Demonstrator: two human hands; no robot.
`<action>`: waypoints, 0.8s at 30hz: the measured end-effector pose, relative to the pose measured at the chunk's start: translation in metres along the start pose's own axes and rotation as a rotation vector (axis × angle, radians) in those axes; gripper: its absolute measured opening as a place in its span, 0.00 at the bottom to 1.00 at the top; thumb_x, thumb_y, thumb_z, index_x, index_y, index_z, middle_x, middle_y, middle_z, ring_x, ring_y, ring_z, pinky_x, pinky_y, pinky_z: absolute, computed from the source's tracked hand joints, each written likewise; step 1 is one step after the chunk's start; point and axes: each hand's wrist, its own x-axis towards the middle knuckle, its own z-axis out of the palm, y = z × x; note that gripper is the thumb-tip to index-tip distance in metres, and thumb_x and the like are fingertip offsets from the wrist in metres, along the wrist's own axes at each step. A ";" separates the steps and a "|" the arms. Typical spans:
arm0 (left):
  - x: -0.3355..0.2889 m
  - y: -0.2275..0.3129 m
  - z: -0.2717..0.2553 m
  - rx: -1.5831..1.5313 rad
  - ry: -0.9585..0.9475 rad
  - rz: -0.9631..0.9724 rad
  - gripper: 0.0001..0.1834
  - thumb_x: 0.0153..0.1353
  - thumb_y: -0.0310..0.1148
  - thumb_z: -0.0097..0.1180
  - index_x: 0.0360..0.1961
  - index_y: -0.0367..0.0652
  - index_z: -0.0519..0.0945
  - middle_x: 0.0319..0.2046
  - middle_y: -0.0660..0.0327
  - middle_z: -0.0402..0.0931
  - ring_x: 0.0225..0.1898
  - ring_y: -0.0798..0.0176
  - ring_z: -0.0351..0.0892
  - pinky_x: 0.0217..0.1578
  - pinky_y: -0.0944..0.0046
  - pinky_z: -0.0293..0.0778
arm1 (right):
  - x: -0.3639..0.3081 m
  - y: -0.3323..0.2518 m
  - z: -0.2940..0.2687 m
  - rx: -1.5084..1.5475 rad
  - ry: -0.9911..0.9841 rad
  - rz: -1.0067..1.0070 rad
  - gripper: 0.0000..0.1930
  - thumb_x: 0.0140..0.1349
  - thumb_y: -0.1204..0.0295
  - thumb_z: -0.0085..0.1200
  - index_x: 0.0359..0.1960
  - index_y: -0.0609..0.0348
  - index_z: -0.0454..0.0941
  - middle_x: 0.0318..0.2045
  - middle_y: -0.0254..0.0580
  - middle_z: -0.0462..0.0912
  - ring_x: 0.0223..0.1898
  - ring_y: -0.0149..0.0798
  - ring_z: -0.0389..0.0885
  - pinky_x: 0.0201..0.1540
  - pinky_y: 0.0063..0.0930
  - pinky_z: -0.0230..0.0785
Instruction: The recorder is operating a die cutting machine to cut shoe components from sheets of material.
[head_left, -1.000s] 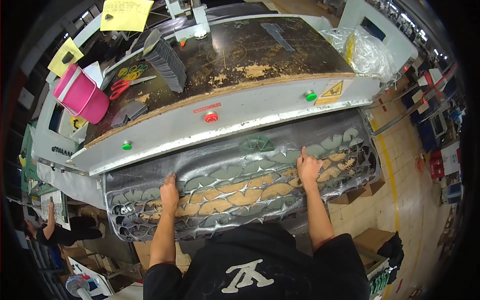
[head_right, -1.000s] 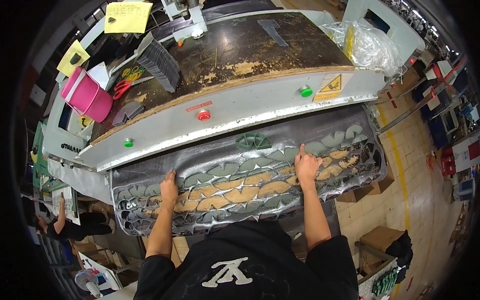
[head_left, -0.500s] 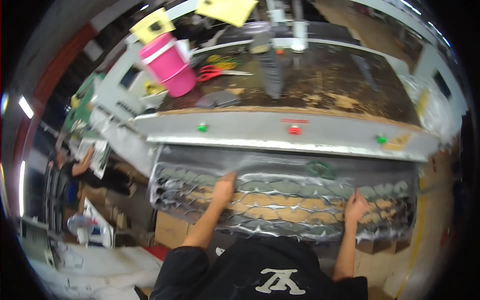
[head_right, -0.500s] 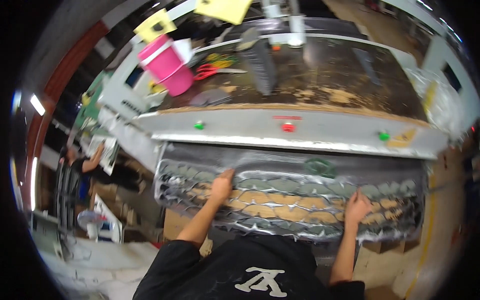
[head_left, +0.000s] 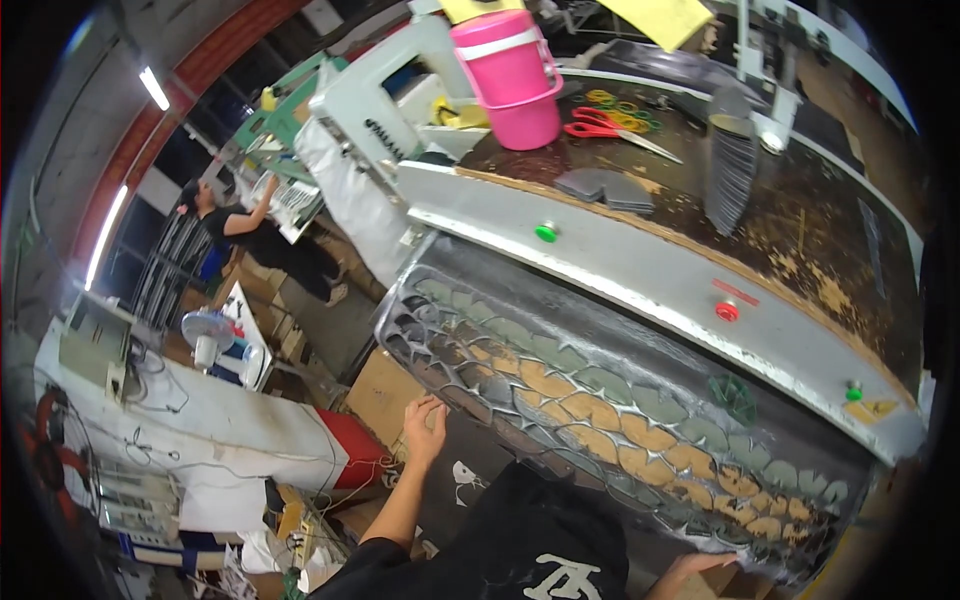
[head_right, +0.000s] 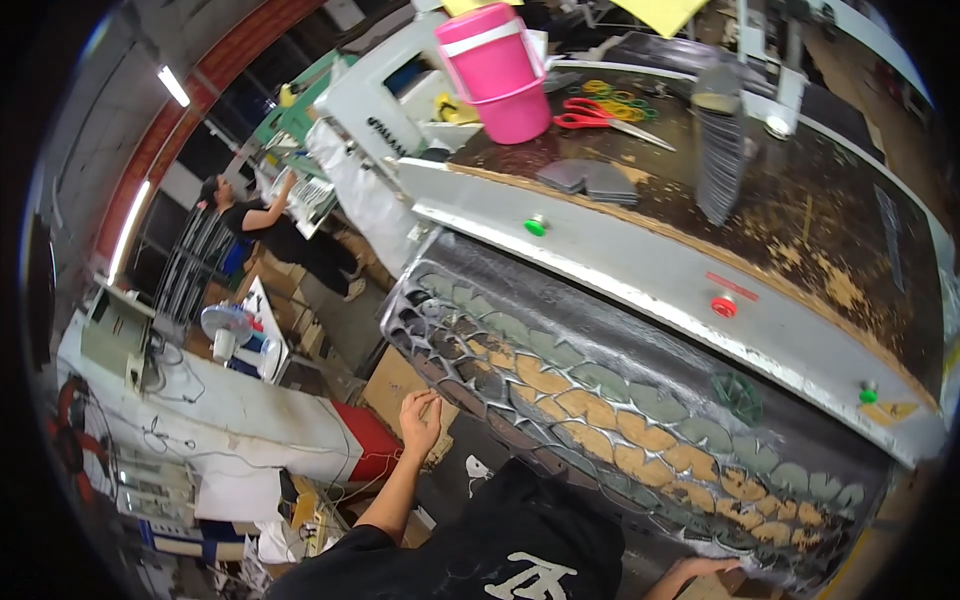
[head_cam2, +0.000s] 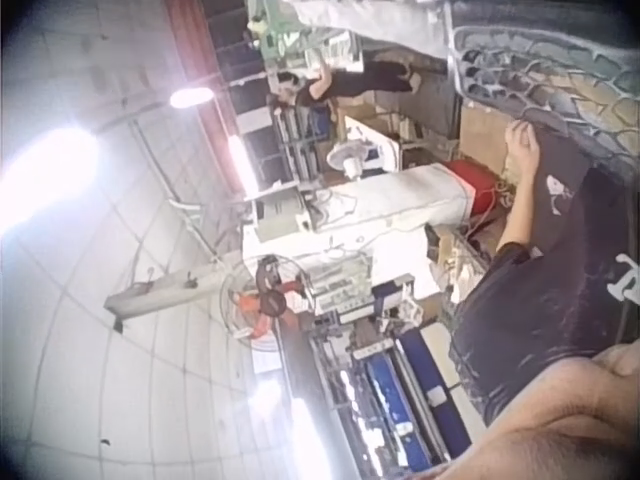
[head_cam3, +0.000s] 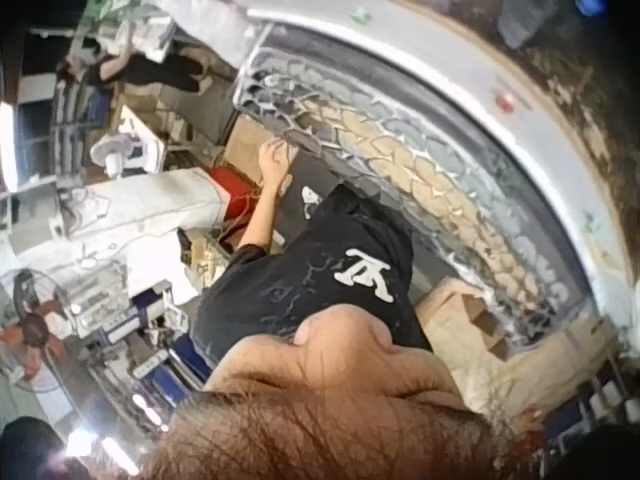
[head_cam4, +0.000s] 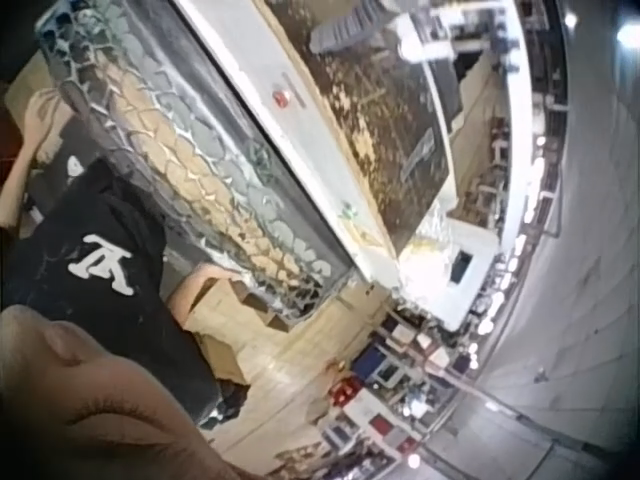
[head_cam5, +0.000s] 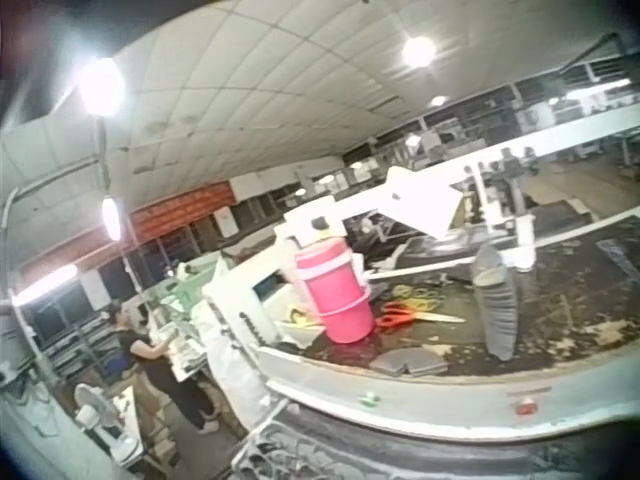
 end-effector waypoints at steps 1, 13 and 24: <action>0.007 0.001 -0.003 -0.013 -0.008 -0.016 0.07 0.65 0.29 0.69 0.42 0.38 0.89 0.47 0.49 0.85 0.52 0.45 0.84 0.56 0.52 0.77 | 0.011 -0.007 -0.001 0.130 0.061 0.023 0.35 0.84 0.44 0.38 0.68 0.68 0.71 0.71 0.50 0.72 0.70 0.48 0.70 0.76 0.42 0.58; 0.093 -0.175 0.021 -0.087 0.106 -0.386 0.22 0.65 0.36 0.71 0.57 0.39 0.84 0.52 0.46 0.85 0.51 0.47 0.86 0.54 0.52 0.80 | 0.011 -0.033 -0.063 -0.343 -0.175 0.456 0.39 0.73 0.29 0.46 0.51 0.55 0.89 0.38 0.35 0.88 0.23 0.34 0.71 0.25 0.33 0.72; 0.143 -0.314 0.076 -0.741 -0.010 -0.802 0.38 0.74 0.38 0.67 0.77 0.32 0.64 0.69 0.47 0.75 0.70 0.51 0.74 0.69 0.55 0.70 | -0.193 -0.027 -0.034 -0.533 -0.141 0.249 0.39 0.66 0.28 0.55 0.45 0.58 0.85 0.35 0.42 0.86 0.26 0.43 0.75 0.28 0.39 0.71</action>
